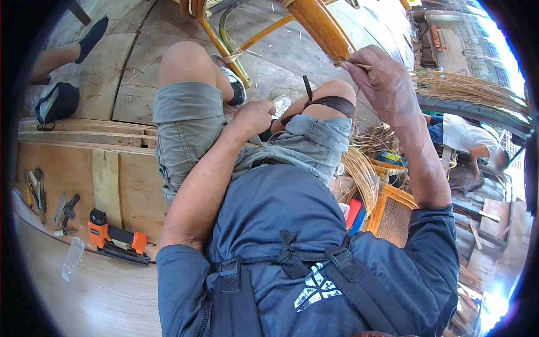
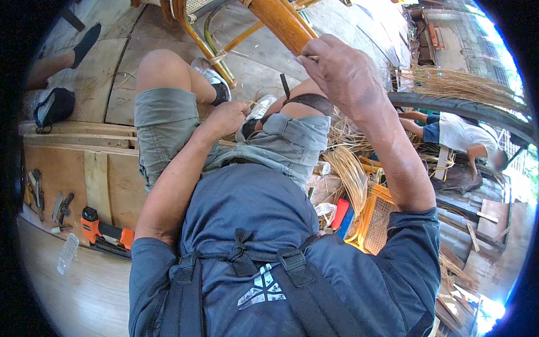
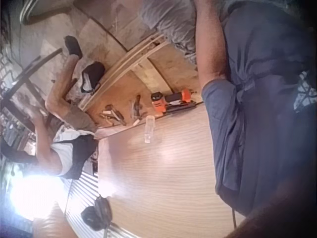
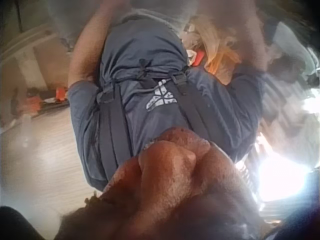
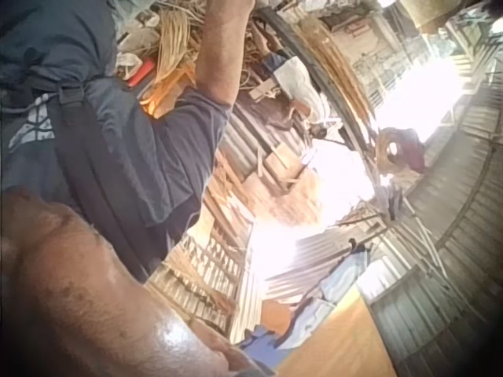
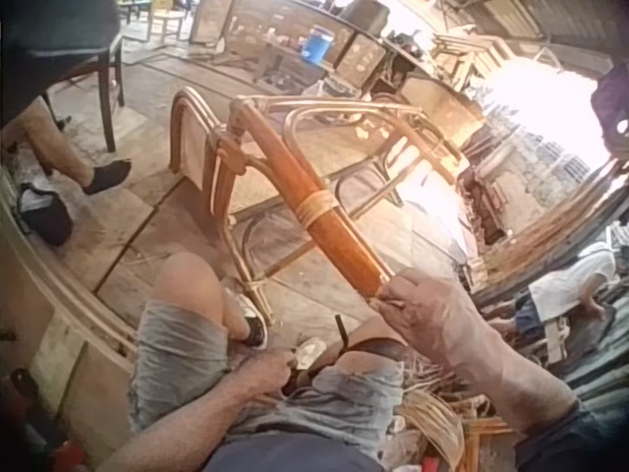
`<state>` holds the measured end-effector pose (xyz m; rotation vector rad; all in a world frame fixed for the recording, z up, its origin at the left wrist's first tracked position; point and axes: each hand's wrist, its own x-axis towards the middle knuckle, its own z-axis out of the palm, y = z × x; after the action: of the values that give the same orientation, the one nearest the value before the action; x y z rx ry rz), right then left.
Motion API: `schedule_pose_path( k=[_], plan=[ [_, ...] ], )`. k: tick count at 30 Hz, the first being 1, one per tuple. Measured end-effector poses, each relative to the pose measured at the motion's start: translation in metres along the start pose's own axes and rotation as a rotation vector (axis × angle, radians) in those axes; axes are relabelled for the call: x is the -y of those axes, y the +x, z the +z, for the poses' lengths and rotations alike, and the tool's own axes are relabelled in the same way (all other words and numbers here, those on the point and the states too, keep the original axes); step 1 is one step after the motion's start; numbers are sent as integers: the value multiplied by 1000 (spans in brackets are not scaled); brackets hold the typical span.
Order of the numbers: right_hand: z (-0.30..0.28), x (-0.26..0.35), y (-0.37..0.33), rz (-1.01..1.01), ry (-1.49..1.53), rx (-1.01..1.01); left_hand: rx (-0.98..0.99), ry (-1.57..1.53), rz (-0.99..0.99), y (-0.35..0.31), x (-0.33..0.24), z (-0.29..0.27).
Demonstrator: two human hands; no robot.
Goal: Repairing or weaving rattan strips onto a wooden chair frame.
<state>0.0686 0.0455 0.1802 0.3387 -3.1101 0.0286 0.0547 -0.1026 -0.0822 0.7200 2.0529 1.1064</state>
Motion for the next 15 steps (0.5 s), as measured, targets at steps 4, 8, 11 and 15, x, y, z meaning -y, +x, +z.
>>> schedule_pose_path(
  k=[4,8,11,15],
  plan=[
    [1,0,-2,67,35,-49,-9,30,15,-1,4,1],
    [-3,2,-15,36,112,-147,13,32,14,-3,5,5],
    [-21,-10,-47,69,232,-342,58,18,72,3,5,9],
    [-20,-46,-114,707,608,-644,97,158,65,3,-8,-7]
  ],
)
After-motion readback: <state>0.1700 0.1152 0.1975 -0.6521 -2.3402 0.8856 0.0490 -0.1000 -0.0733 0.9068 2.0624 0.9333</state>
